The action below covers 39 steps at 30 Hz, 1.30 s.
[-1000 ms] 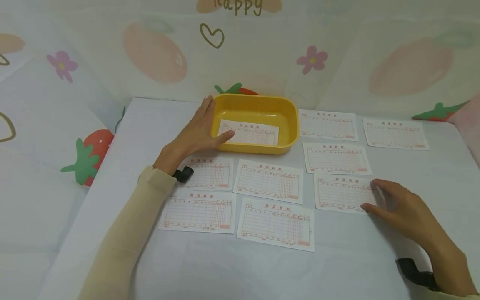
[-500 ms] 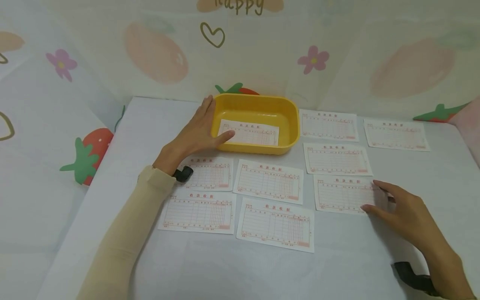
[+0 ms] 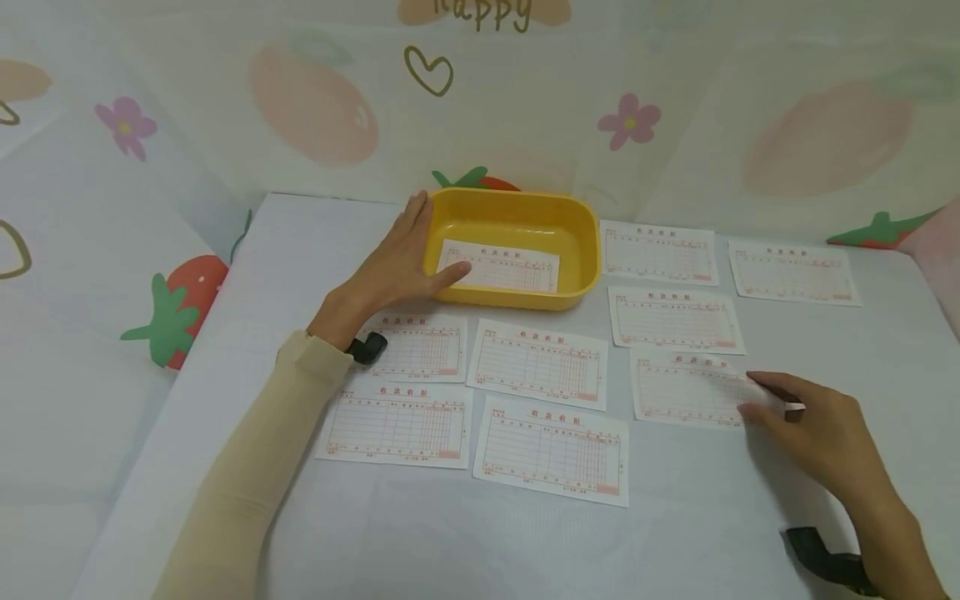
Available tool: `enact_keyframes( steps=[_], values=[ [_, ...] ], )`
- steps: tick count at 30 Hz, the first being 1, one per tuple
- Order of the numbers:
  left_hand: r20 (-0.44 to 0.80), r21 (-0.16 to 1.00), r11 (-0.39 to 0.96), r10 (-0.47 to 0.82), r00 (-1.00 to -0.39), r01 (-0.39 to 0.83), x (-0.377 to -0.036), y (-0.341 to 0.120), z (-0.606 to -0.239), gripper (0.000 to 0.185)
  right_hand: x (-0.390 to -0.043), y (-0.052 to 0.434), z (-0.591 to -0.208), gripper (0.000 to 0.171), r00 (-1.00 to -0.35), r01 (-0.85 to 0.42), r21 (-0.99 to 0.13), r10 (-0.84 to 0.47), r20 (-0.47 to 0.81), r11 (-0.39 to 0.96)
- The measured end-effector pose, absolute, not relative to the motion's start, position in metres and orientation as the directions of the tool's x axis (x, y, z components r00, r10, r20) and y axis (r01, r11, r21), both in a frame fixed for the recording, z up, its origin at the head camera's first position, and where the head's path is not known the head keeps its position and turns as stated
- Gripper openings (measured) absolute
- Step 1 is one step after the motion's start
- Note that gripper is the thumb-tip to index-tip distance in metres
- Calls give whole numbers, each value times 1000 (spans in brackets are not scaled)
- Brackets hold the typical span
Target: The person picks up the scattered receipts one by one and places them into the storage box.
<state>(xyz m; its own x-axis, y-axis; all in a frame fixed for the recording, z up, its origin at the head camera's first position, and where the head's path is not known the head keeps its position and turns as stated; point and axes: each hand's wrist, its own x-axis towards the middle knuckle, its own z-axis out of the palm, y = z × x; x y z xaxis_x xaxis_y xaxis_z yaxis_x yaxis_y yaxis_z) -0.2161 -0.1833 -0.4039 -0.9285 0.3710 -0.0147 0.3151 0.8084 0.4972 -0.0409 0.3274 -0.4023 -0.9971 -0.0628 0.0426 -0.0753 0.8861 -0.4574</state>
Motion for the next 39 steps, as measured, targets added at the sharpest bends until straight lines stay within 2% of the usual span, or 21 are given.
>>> enact_keyframes(
  steps=[4,10,18,22,31,34,39],
  values=[
    [-16,495,809,372,-928,316,-216,-183,-404,117,-41,332,-403,37,-995,-94,-481,-75,59,872],
    [-20,493,812,371,-928,314,-215,-183,-404,117,-41,337,-399,32,-999,-45,-503,-54,-2,863],
    [-35,490,818,363,-931,300,-214,-184,-404,117,-41,341,-395,38,-997,61,-470,27,-77,881],
    [-32,489,818,365,-930,304,-214,-185,-405,117,-41,343,-392,38,-993,99,-498,52,-108,862],
    [-16,494,811,369,-929,314,-215,-184,-403,117,-45,346,-391,57,-976,192,-524,106,-190,830],
    [-14,496,810,369,-930,313,-215,-183,-402,117,-44,350,-389,55,-976,183,-526,91,-195,831],
    [-28,502,809,367,-930,305,-214,-183,-402,117,-39,352,-387,40,-980,151,-576,44,-196,803]
  ],
)
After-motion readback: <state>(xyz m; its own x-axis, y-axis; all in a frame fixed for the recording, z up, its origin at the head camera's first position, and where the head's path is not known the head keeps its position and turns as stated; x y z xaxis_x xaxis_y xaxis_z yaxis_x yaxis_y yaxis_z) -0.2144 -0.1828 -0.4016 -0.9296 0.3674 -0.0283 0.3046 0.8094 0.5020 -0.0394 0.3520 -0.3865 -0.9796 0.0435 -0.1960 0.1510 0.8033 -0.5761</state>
